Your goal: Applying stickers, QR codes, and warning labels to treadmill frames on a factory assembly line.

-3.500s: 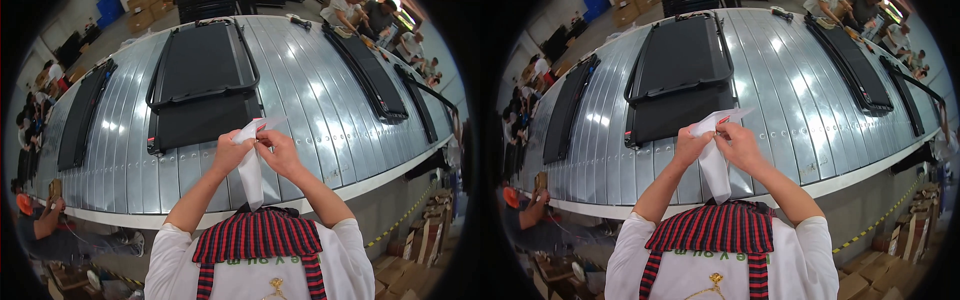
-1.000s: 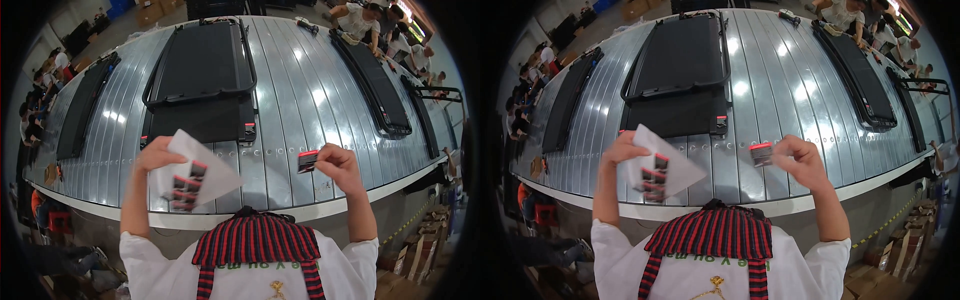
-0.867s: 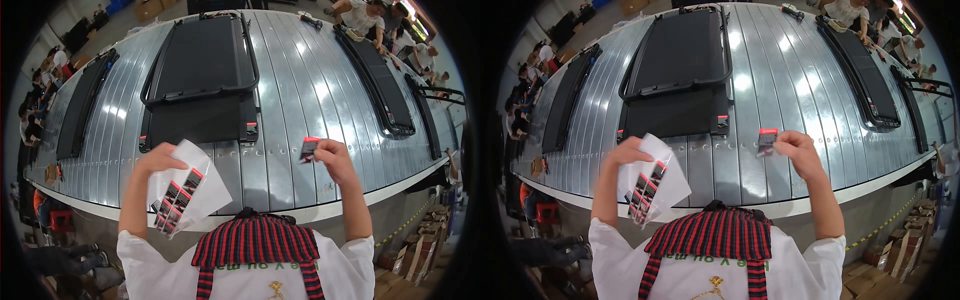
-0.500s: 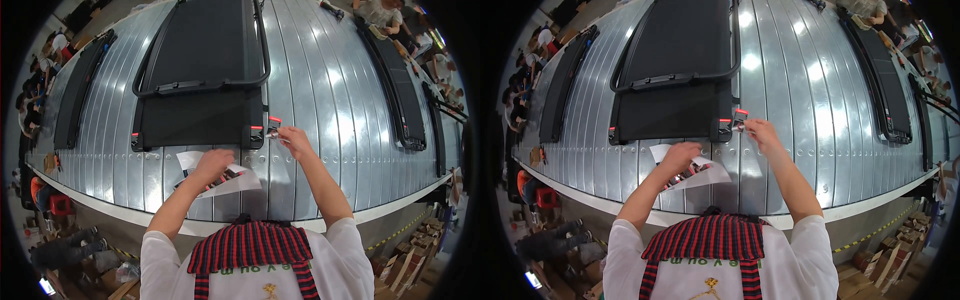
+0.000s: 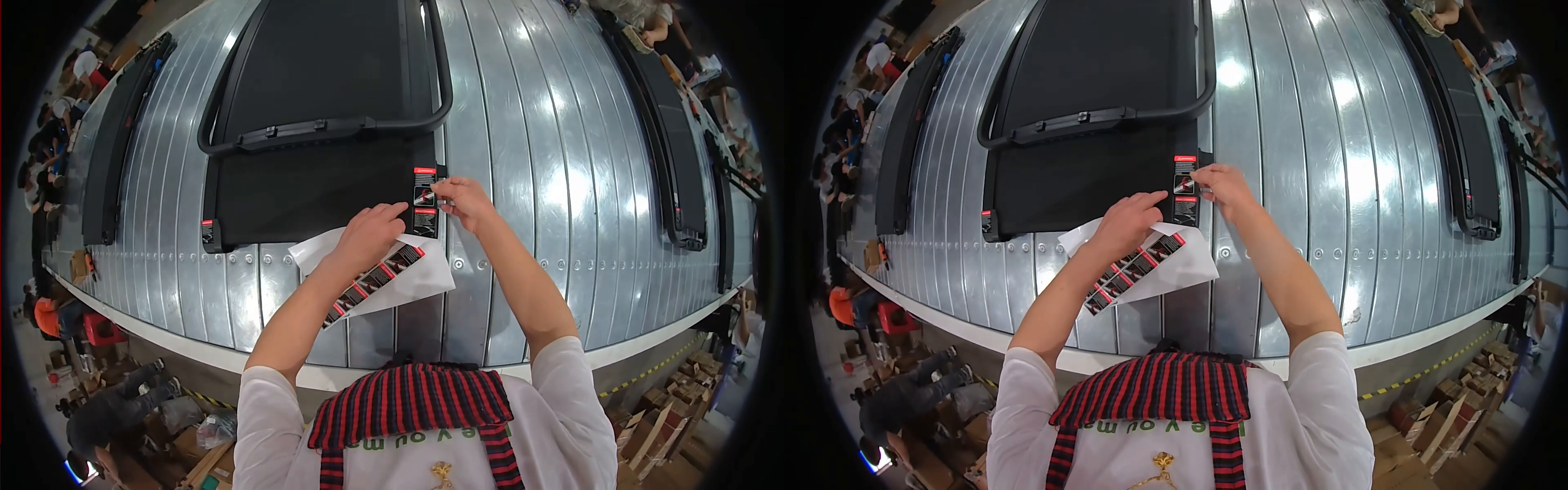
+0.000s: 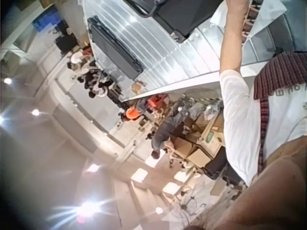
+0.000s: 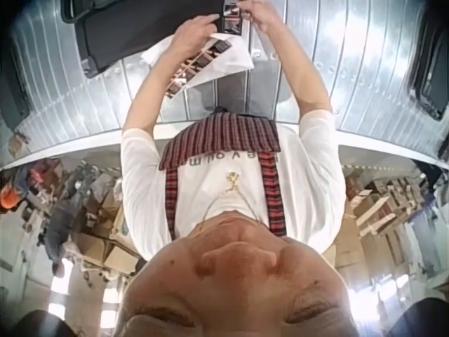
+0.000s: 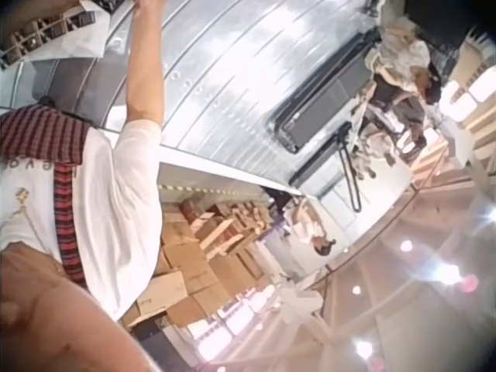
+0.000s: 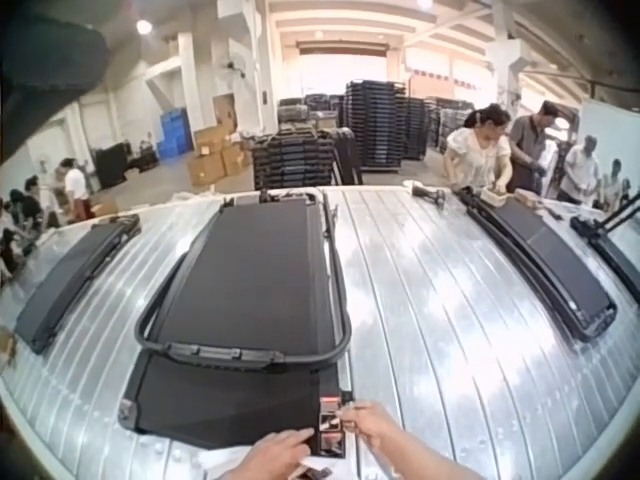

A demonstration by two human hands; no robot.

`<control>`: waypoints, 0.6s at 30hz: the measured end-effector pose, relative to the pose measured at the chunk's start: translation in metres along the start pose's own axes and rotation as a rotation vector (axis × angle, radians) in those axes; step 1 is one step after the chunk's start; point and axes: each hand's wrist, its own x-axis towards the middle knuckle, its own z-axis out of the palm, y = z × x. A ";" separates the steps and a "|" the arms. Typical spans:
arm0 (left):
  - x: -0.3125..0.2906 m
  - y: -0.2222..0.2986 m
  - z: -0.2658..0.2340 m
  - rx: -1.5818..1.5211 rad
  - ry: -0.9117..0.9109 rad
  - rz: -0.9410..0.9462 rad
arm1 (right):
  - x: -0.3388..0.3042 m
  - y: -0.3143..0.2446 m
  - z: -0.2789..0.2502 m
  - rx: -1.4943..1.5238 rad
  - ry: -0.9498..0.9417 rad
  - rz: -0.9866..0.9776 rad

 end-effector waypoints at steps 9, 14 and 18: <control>-0.002 -0.005 0.001 -0.108 -0.036 -0.068 | 0.002 -0.005 0.003 -0.053 0.032 0.012; -0.001 -0.005 0.002 -0.117 -0.019 -0.073 | 0.004 -0.004 0.000 -0.070 0.040 0.026; -0.001 -0.005 0.002 -0.103 -0.038 -0.080 | 0.006 -0.002 0.001 -0.067 0.055 0.012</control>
